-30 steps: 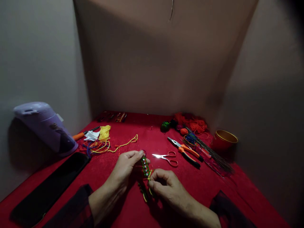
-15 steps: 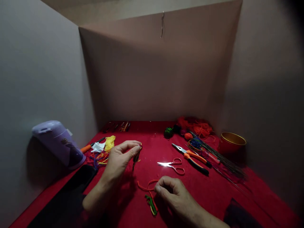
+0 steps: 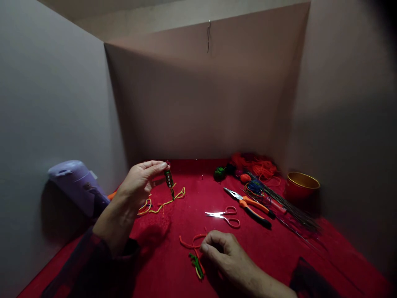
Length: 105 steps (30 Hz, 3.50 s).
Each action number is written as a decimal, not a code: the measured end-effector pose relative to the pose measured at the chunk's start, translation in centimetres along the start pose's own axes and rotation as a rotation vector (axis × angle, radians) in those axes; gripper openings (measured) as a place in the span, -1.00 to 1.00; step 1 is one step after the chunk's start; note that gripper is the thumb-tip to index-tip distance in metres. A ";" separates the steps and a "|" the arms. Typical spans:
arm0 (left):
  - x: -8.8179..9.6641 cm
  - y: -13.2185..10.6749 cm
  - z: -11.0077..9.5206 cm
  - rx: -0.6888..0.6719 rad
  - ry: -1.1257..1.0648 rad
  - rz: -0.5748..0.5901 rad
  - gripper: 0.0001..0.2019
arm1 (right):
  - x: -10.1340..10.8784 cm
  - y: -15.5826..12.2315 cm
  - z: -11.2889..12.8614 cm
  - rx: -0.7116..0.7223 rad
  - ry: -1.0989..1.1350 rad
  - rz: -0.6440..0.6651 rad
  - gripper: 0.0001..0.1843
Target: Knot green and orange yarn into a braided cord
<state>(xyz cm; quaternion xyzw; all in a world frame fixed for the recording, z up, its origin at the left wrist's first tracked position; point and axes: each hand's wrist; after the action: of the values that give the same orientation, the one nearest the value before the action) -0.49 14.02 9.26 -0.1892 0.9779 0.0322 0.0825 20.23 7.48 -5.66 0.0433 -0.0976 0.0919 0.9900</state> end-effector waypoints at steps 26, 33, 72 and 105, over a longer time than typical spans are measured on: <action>-1.6 -3.9 10.3 0.213 0.237 0.045 -0.83 | 0.7 0.6 0.6 -0.262 0.394 -0.044 -0.84; -2.2 -5.0 11.9 -0.013 0.373 0.406 -0.68 | 1.3 1.2 0.7 -0.256 0.332 -0.096 -0.87; -2.6 -6.8 11.5 0.281 0.168 0.516 -0.77 | 1.7 1.0 1.0 -0.144 0.488 -0.232 -0.81; -2.6 -6.7 11.9 0.363 0.209 0.496 -0.77 | 3.2 2.7 -0.2 -0.048 0.335 -0.492 -0.70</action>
<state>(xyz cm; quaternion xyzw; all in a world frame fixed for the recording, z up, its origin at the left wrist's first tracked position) 6.17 9.88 -2.23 0.0703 0.9872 -0.1434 0.0039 22.87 10.68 -5.03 0.0265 0.0784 -0.1474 0.9856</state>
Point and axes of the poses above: each hand's wrist, its own y-axis towards the middle knuckle, its own x-axis out of the back of the hand, z = x × y, and after that the axes turned 13 degrees about -z, right-handed
